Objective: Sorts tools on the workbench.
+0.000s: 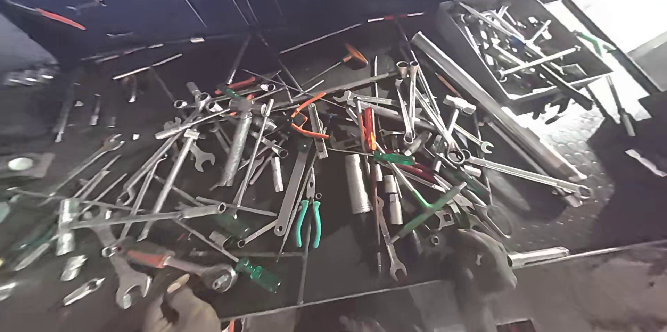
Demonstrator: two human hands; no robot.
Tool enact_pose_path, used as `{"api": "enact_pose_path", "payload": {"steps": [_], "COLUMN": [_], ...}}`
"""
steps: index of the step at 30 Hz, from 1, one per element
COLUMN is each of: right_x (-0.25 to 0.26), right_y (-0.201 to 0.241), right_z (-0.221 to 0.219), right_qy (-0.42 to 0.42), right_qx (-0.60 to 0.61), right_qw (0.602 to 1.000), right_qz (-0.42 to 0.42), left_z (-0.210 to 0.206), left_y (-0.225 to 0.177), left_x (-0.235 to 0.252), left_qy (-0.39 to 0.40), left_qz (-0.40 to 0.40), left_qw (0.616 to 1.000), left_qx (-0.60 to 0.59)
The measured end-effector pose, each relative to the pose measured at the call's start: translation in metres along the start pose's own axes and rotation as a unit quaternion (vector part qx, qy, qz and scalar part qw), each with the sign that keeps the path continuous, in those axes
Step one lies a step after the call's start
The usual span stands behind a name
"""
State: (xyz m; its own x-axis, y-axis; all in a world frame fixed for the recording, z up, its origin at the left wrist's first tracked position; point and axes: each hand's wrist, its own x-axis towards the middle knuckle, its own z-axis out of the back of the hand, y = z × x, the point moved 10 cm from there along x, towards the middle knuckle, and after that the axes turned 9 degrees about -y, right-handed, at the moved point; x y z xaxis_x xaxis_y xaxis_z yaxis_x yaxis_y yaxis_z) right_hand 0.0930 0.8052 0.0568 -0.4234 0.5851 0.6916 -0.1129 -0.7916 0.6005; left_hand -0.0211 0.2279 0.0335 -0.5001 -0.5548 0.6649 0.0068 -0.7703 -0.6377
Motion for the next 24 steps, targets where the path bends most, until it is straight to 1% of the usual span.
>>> {"api": "enact_pose_path", "payload": {"steps": [2, 5, 10, 13, 15, 20, 24], "right_x": [0.004, 0.0, -0.001, -0.002, -0.002, -0.001, 0.004], "right_y": [0.006, 0.001, 0.0, -0.002, -0.003, 0.001, 0.008], "right_z": [-0.002, 0.001, 0.0, 0.001, 0.003, 0.001, -0.001], "right_qy": [0.005, -0.01, 0.005, 0.008, 0.0, 0.005, 0.006], "right_qx": [-0.012, 0.012, 0.027, 0.037, 0.044, 0.054, 0.056], "right_qw": [1.0, 1.0, 0.999, 0.999, 0.999, 0.998, 0.998], "right_qz": [-0.009, -0.001, 0.022, 0.015, 0.007, 0.014, -0.009], "left_z": [-0.001, -0.002, -0.002, -0.003, -0.003, -0.002, 0.0], "left_y": [-0.005, -0.03, -0.032, -0.033, -0.035, -0.034, -0.037], "left_x": [0.0, -0.001, -0.001, -0.002, -0.003, -0.001, -0.001], "left_qy": [0.003, 0.038, 0.03, 0.047, 0.049, 0.039, 0.038], "left_qz": [0.022, 0.067, 0.057, 0.073, 0.067, 0.067, 0.058], "left_qw": [1.0, 0.997, 0.998, 0.995, 0.995, 0.996, 0.996], "left_qx": [0.007, 0.03, 0.014, 0.043, 0.056, 0.039, 0.049]}}
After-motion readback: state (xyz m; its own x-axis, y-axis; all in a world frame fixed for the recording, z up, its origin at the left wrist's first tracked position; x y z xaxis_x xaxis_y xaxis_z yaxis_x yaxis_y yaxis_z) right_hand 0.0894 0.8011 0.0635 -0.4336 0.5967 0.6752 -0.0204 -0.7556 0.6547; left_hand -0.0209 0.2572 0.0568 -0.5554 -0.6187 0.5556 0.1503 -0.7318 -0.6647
